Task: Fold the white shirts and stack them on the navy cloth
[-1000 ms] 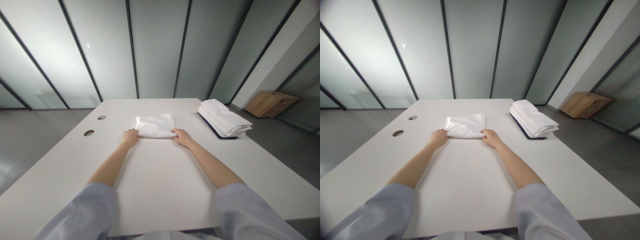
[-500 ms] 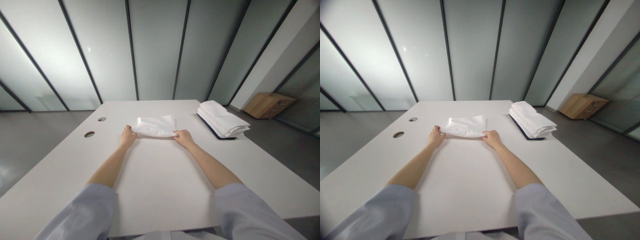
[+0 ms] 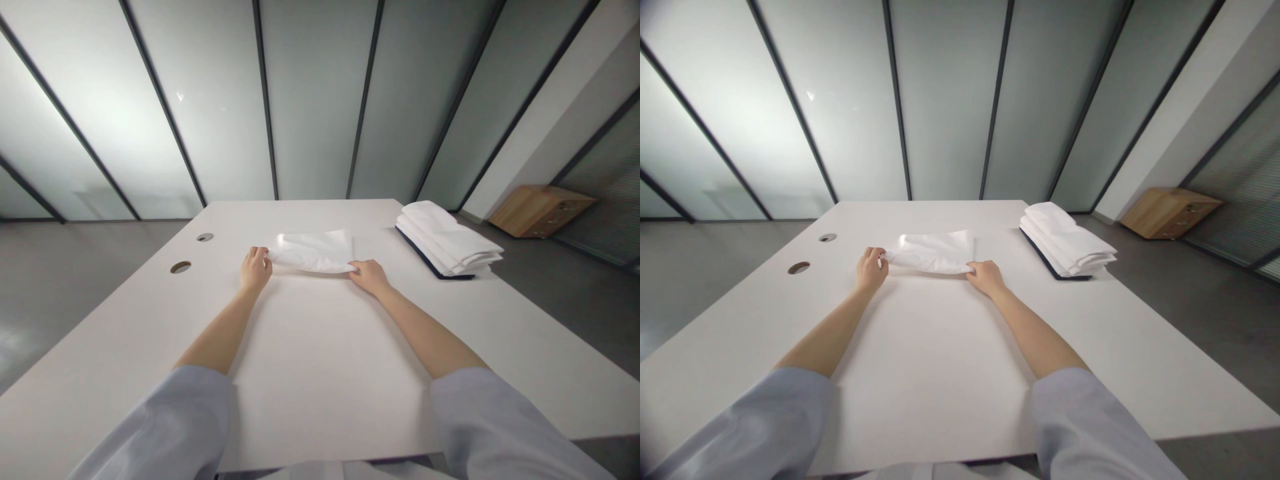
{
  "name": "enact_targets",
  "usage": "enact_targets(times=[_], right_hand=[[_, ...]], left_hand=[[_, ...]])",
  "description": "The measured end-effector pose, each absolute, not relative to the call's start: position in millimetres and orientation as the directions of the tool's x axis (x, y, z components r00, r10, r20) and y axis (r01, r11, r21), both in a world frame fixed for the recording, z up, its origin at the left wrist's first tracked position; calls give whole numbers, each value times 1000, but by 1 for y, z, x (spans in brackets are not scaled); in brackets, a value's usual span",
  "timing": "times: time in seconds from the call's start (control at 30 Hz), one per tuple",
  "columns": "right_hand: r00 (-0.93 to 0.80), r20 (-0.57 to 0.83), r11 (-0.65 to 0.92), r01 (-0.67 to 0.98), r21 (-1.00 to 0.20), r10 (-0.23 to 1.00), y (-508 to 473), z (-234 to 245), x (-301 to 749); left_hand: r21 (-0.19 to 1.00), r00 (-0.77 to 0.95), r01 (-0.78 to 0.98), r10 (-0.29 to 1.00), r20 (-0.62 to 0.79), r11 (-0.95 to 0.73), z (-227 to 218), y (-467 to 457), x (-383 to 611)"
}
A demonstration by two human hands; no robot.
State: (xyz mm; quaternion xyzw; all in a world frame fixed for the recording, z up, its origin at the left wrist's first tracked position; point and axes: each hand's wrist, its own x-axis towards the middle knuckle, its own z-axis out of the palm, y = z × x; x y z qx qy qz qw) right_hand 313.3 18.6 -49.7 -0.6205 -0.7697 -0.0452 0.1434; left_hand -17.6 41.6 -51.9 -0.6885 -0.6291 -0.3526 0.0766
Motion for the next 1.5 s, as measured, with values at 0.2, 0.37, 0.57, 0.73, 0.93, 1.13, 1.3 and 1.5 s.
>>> enact_targets(times=[0.2, 0.37, 0.57, 0.73, 0.93, 1.13, 1.3, 1.5], right_hand=[[-167, 275, 205, 972, -117, 947, 17, -48, 313], [-169, 277, 208, 971, -120, 946, 17, -49, 313], [-171, 282, 217, 966, -139, 944, 18, -51, 315], [-178, 287, 225, 964, -140, 941, 19, -52, 316], [-160, 278, 213, 962, -170, 947, 20, -54, 317], [-117, 296, 183, 962, -205, 948, 22, -57, 320], [-56, 312, 134, 962, -236, 948, 22, -58, 321], [-11, 317, 107, 952, -286, 948, 23, -58, 323]], left_hand=[[296, 8, 930, 816, 579, -219, -52, 42, -20], [478, -140, 867, 852, 504, -141, -54, 48, -23], [768, -250, 617, 882, 399, -172, -62, 61, -29], [953, -353, 264, 905, 240, -149, -69, 69, -32], [994, -343, 40, 933, 105, -97, -72, 75, -32], [979, -262, 75, 943, 205, -192, -67, 70, -35], [983, -185, -5, 967, 177, -182, -65, 66, -32], [962, -169, -215, 977, 133, -169, -61, 67, -33]])
